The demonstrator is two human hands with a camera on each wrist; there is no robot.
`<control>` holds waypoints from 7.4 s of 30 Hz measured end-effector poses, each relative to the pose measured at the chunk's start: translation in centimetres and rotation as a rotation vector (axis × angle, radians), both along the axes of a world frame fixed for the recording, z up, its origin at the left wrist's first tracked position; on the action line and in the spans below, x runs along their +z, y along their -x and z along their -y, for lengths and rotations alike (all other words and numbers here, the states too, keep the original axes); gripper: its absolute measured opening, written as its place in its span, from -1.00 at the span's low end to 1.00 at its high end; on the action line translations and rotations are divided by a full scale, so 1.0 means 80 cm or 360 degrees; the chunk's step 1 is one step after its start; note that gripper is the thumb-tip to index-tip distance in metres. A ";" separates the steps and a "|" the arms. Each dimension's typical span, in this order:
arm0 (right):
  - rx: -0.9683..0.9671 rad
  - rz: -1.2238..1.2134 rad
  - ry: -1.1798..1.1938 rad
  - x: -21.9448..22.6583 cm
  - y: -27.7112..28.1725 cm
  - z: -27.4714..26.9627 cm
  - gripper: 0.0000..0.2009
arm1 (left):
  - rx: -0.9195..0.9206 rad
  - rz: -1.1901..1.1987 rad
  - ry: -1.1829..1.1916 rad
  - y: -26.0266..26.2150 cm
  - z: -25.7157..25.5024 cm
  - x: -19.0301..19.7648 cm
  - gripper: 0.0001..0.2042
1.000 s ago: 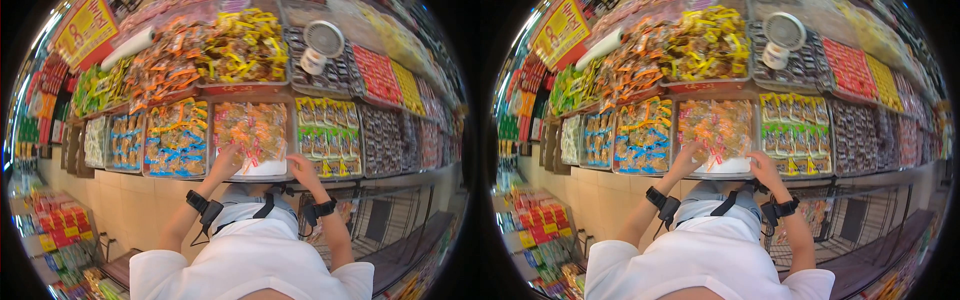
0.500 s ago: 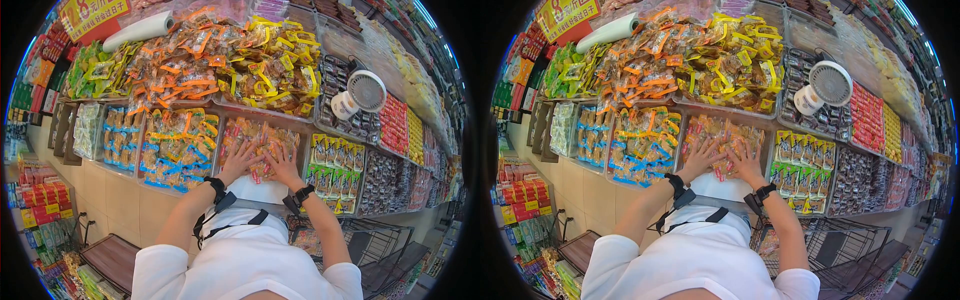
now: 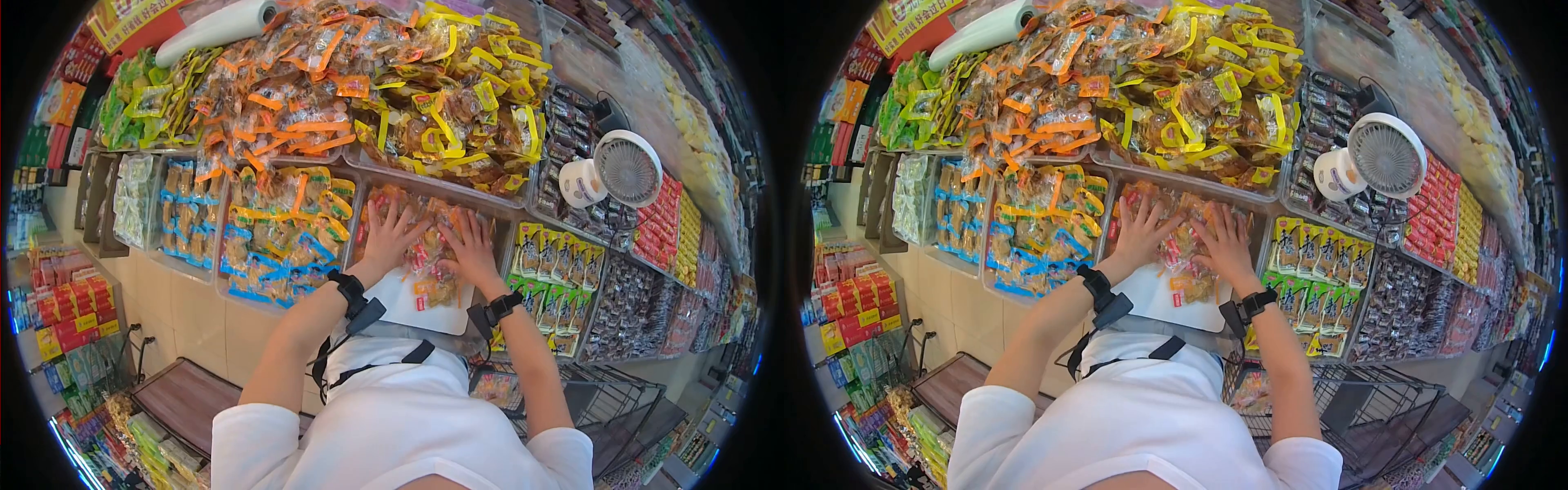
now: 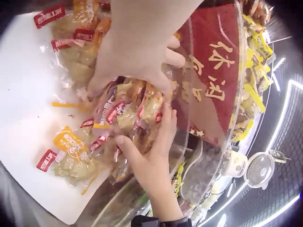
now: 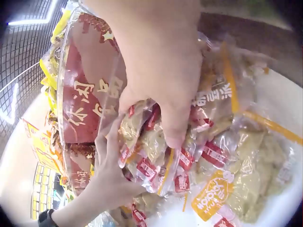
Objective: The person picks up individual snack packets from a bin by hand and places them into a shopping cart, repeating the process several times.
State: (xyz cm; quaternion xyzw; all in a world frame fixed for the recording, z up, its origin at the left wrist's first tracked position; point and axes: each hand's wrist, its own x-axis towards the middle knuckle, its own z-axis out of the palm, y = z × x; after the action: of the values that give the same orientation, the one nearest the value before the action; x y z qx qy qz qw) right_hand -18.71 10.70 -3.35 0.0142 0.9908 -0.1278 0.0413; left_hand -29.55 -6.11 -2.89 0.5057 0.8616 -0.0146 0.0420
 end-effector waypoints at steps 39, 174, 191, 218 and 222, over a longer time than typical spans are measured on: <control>0.0248 -0.0203 0.0279 -0.004 0.043 0.002 -0.62 | 0.0230 0.0378 -0.0091 -0.001 0.028 0.033 -0.49; -0.0057 0.0265 0.0262 -0.002 -0.058 0.034 -0.70 | -0.0123 0.1087 -0.0704 -0.018 0.063 0.041 -0.83; -0.0760 0.0241 0.2361 0.017 0.029 0.055 -0.90 | 0.1042 0.2081 -0.1877 0.029 0.044 0.007 -0.70; 0.0291 0.0491 0.0647 -0.025 -0.044 0.037 -0.57 | -0.0055 0.0039 -0.0428 -0.009 0.029 0.036 -0.47; 0.0285 0.0461 0.0366 -0.024 -0.049 0.045 -0.59 | -0.0239 0.0384 -0.0521 -0.017 0.031 0.006 -0.55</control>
State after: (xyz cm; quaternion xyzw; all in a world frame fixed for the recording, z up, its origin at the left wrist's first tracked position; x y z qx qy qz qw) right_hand -14.82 7.08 -5.28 -0.0606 0.9507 -0.2326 0.1958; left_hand -28.16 -8.62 -2.41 0.5666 0.8011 0.1830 0.0610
